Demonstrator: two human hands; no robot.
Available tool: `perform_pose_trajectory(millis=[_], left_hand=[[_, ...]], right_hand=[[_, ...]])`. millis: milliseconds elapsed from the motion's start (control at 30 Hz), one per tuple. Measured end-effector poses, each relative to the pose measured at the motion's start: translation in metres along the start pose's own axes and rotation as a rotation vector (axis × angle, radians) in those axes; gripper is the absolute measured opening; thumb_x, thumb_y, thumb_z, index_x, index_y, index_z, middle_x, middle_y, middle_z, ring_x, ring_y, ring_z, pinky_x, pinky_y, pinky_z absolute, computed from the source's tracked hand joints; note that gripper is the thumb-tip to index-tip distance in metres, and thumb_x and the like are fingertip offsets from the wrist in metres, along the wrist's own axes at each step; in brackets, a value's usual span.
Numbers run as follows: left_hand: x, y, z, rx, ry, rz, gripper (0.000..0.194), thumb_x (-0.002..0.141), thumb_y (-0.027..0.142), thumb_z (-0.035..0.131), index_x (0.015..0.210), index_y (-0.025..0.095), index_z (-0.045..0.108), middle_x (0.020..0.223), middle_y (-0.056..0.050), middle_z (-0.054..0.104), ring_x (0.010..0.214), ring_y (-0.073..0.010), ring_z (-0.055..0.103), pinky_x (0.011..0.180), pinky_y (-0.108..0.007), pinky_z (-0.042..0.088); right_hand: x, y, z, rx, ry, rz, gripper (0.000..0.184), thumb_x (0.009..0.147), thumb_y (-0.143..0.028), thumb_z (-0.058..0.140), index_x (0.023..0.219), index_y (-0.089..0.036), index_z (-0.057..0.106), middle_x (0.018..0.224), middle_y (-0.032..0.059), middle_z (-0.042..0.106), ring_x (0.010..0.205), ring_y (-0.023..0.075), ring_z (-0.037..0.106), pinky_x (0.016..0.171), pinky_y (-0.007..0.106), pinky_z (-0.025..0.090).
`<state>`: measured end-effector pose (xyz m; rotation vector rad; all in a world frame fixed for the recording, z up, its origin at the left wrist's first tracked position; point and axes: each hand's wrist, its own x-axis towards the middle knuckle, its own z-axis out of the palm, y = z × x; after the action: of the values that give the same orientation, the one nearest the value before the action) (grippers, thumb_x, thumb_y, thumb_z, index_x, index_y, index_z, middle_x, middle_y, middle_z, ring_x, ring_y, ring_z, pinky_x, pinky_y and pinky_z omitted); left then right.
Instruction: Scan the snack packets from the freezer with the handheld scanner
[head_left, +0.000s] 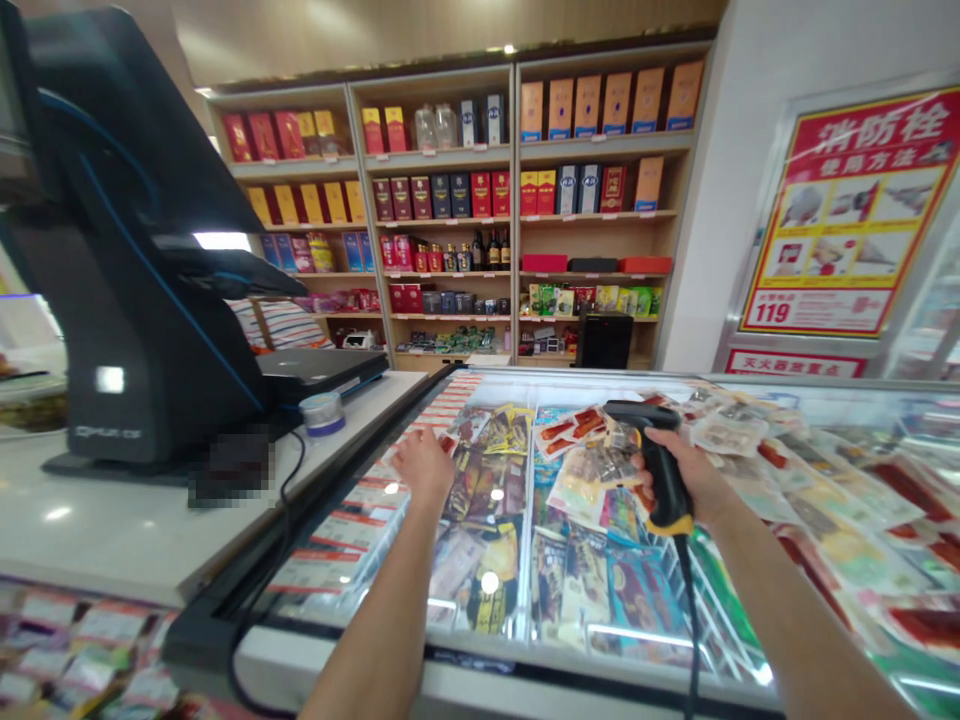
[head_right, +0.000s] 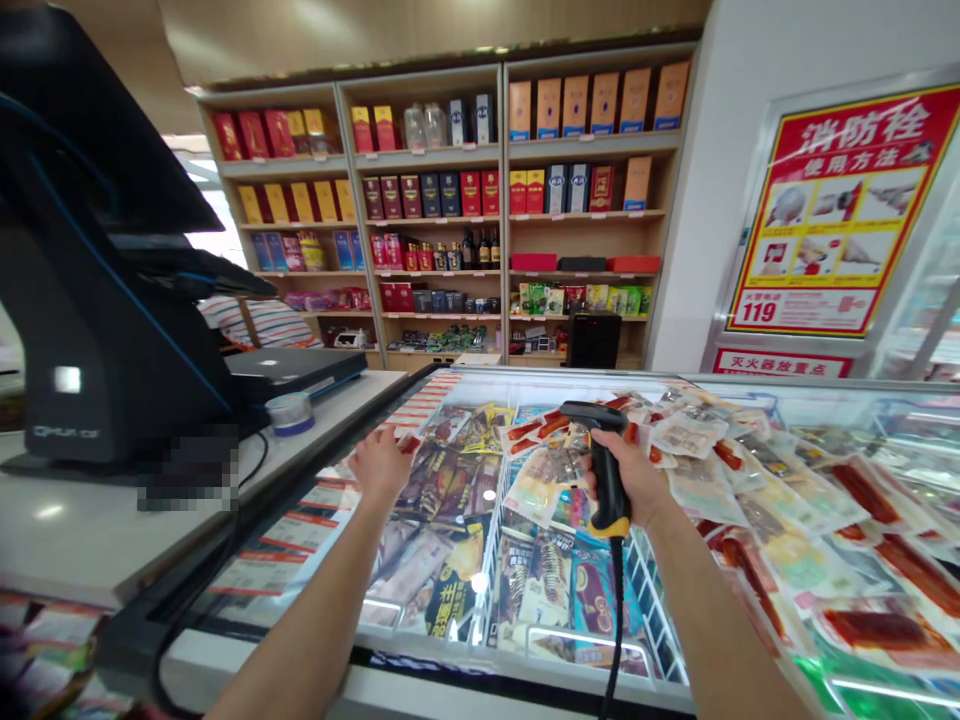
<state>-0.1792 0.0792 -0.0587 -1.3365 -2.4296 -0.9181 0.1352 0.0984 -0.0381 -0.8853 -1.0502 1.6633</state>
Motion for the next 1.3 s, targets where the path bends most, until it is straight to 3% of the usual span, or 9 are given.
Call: perform_pose_trajectory(millis=[100,167,367,500,633,767,1000,1167,1300], left_hand=[[-0.02,0.032,0.012,-0.032,-0.017,0.122,0.041,0.072,0.035,0.044,0.109,0.017,0.044,0.107,-0.009,0.051,0.101,-0.0236,0.043,0.083,-0.034,0.03],[-0.044,0.063,0.025,-0.152,-0.193,0.267,0.05,0.069,0.048,0.044,0.108,0.016,0.045,0.101,-0.01,0.054,0.096,-0.0228,0.047,0.079,-0.032,0.035],[-0.095,0.121,0.046,-0.244,-0.366,0.43,0.076,0.047,0.059,0.055,0.11,0.018,0.042,0.107,-0.012,0.051,0.1,-0.0291,0.043,0.081,-0.041,0.032],[-0.078,0.101,0.04,-0.266,-0.486,0.368,0.045,0.051,0.033,0.06,0.092,0.016,0.054,0.095,-0.012,0.056,0.097,-0.0286,0.045,0.08,-0.039,0.033],[-0.042,0.067,0.029,-0.38,-0.531,0.288,0.042,0.046,0.02,0.06,0.087,0.018,0.056,0.091,-0.009,0.059,0.093,-0.0268,0.048,0.078,-0.034,0.035],[-0.017,0.046,0.02,-0.587,-0.657,0.156,0.033,0.058,0.035,0.052,0.086,0.018,0.056,0.076,-0.005,0.061,0.075,-0.0207,0.056,0.065,-0.03,0.041],[-0.009,0.037,0.012,-0.858,-0.852,0.019,0.05,0.07,0.052,0.027,0.088,0.014,0.056,0.067,-0.007,0.062,0.063,-0.0173,0.059,0.058,-0.03,0.044],[-0.011,0.04,0.02,-0.878,-0.664,0.057,0.042,0.067,0.041,0.045,0.1,0.015,0.052,0.084,-0.007,0.061,0.077,-0.0188,0.057,0.067,-0.032,0.043],[-0.012,0.042,0.029,-0.82,-0.395,0.167,0.066,0.049,0.014,0.061,0.112,0.018,0.042,0.113,-0.007,0.047,0.106,-0.0229,0.04,0.089,-0.035,0.031]], right_hand=[[0.0,-0.002,-0.001,0.003,0.031,-0.004,0.024,0.068,-0.036,0.051,0.084,-0.018,0.05,0.053,-0.0017,0.055,0.037,0.0086,0.046,0.033,0.022,0.04],[-0.002,-0.003,0.001,0.001,0.057,0.003,0.025,0.067,-0.036,0.052,0.084,-0.018,0.05,0.053,-0.0017,0.054,0.037,0.0086,0.046,0.033,0.021,0.039],[-0.003,-0.003,0.004,-0.023,0.06,0.052,0.022,0.067,-0.038,0.052,0.07,-0.017,0.047,0.048,-0.0029,0.052,0.035,0.0081,0.045,0.032,0.021,0.038],[-0.001,0.001,0.004,-0.034,0.031,0.04,0.022,0.067,-0.038,0.052,0.069,-0.017,0.047,0.051,-0.0021,0.054,0.037,0.0078,0.046,0.033,0.021,0.039],[-0.001,0.006,0.008,-0.059,0.012,0.05,0.022,0.067,-0.038,0.052,0.071,-0.017,0.049,0.051,-0.0022,0.054,0.037,0.008,0.047,0.033,0.02,0.039],[-0.003,0.011,0.016,-0.099,-0.044,0.086,0.023,0.068,-0.039,0.05,0.067,-0.016,0.049,0.05,-0.0012,0.055,0.036,0.008,0.047,0.033,0.021,0.039],[-0.008,0.016,0.029,-0.164,-0.139,0.135,0.031,0.07,-0.041,0.045,0.061,-0.013,0.052,0.043,-0.0004,0.051,0.034,0.0075,0.045,0.034,0.02,0.039],[-0.014,0.015,0.036,-0.146,-0.143,0.125,0.03,0.072,-0.038,0.044,0.058,-0.013,0.052,0.044,0.0005,0.052,0.034,0.0072,0.044,0.034,0.019,0.039],[-0.016,0.013,0.038,-0.125,-0.124,0.146,0.028,0.073,-0.036,0.043,0.06,-0.013,0.052,0.043,0.0007,0.052,0.033,0.0076,0.044,0.033,0.019,0.038]])
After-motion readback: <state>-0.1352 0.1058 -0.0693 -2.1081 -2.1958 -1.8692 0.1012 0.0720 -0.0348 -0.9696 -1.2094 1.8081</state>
